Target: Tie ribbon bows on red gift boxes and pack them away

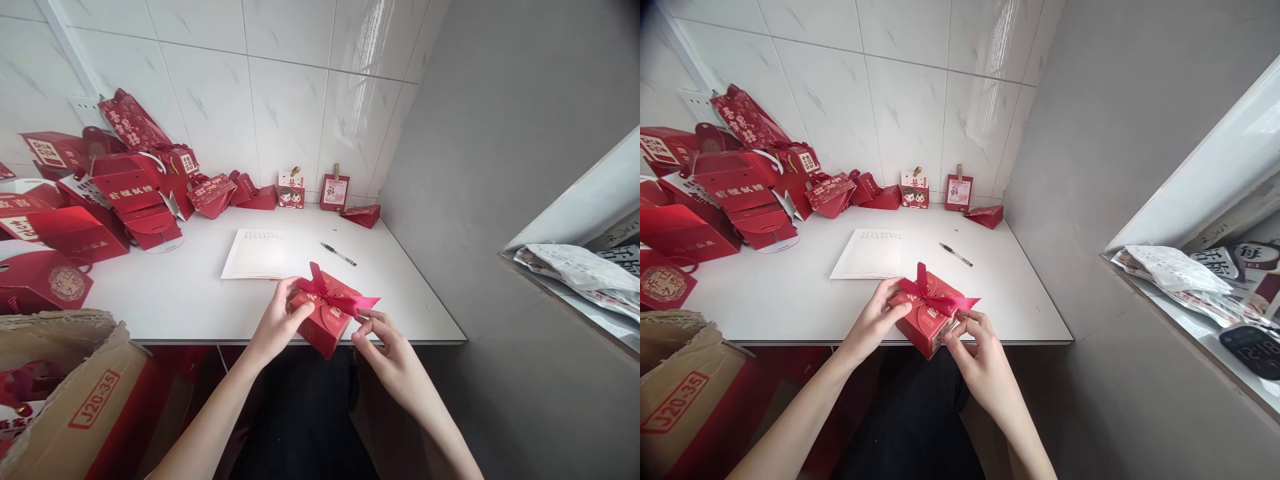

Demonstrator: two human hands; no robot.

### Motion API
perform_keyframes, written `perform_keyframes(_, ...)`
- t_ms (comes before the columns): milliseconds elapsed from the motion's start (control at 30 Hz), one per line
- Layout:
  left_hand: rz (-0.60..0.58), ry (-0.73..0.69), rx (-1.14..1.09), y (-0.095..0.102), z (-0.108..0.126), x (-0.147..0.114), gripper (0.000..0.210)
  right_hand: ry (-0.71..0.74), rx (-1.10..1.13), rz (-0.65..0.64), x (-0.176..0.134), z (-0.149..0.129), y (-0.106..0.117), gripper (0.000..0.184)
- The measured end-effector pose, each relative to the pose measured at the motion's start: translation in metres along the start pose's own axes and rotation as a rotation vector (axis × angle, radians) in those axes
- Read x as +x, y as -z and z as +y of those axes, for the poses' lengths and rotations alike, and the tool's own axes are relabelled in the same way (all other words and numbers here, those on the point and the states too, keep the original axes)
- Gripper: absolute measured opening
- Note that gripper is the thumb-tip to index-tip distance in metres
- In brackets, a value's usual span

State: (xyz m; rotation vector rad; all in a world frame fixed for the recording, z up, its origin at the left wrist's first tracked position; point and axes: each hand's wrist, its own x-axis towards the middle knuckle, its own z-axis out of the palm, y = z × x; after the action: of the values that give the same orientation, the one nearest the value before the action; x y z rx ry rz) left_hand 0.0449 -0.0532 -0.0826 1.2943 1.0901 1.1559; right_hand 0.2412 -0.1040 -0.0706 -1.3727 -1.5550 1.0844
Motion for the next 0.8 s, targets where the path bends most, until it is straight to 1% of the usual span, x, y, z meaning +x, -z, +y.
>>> perform_keyframes(67, 0.022, -0.001, -0.012, 0.004, -0.001, 0.007, 0.038, -0.020, 0.011, -0.009, -0.003, 0.000, 0.003, 0.038)
perform_keyframes(133, 0.016, 0.012, 0.004, 0.007, 0.001, 0.014, 0.032, -0.079, 0.012, 0.046, -0.003, 0.002, 0.006, 0.041)
perform_keyframes(200, -0.028, 0.019, 0.018, 0.008, 0.003, 0.020, 0.029, -0.116, 0.004, 0.113, -0.002, 0.002, 0.007, 0.044)
perform_keyframes(233, -0.055, 0.021, 0.013, 0.009, 0.004, 0.022, 0.030, -0.114, 0.006, 0.113, -0.001, 0.002, 0.006, 0.045)
perform_keyframes(300, -0.083, 0.036, 0.003, 0.009, 0.005, 0.027, 0.034, -0.099, 0.018, 0.048, -0.001, 0.000, 0.001, 0.046)
perform_keyframes(367, -0.077, 0.070, 0.002, 0.009, 0.004, 0.033, 0.042, -0.101, 0.014, -0.028, -0.001, -0.003, -0.005, 0.045)
perform_keyframes(433, -0.076, 0.105, -0.007, 0.010, 0.002, 0.040, 0.046, -0.091, 0.008, -0.051, -0.002, -0.005, -0.011, 0.045)
perform_keyframes(467, -0.103, 0.116, -0.022, 0.010, 0.002, 0.044, 0.046, -0.073, 0.013, -0.048, -0.002, -0.006, -0.014, 0.044)
perform_keyframes(567, -0.240, 0.111, -0.050, 0.010, 0.003, 0.054, 0.036, -0.016, 0.048, -0.053, -0.003, -0.008, -0.020, 0.045)
perform_keyframes(633, -0.313, 0.107, -0.042, 0.009, 0.007, 0.059, 0.031, -0.038, 0.074, -0.075, -0.005, -0.010, -0.025, 0.048)
perform_keyframes(733, -0.378, 0.115, -0.006, 0.008, 0.011, 0.063, 0.031, -0.103, 0.056, -0.117, -0.008, -0.014, -0.035, 0.051)
perform_keyframes(800, -0.393, 0.109, 0.041, 0.009, 0.012, 0.064, 0.033, -0.095, 0.010, -0.122, -0.009, -0.017, -0.041, 0.050)
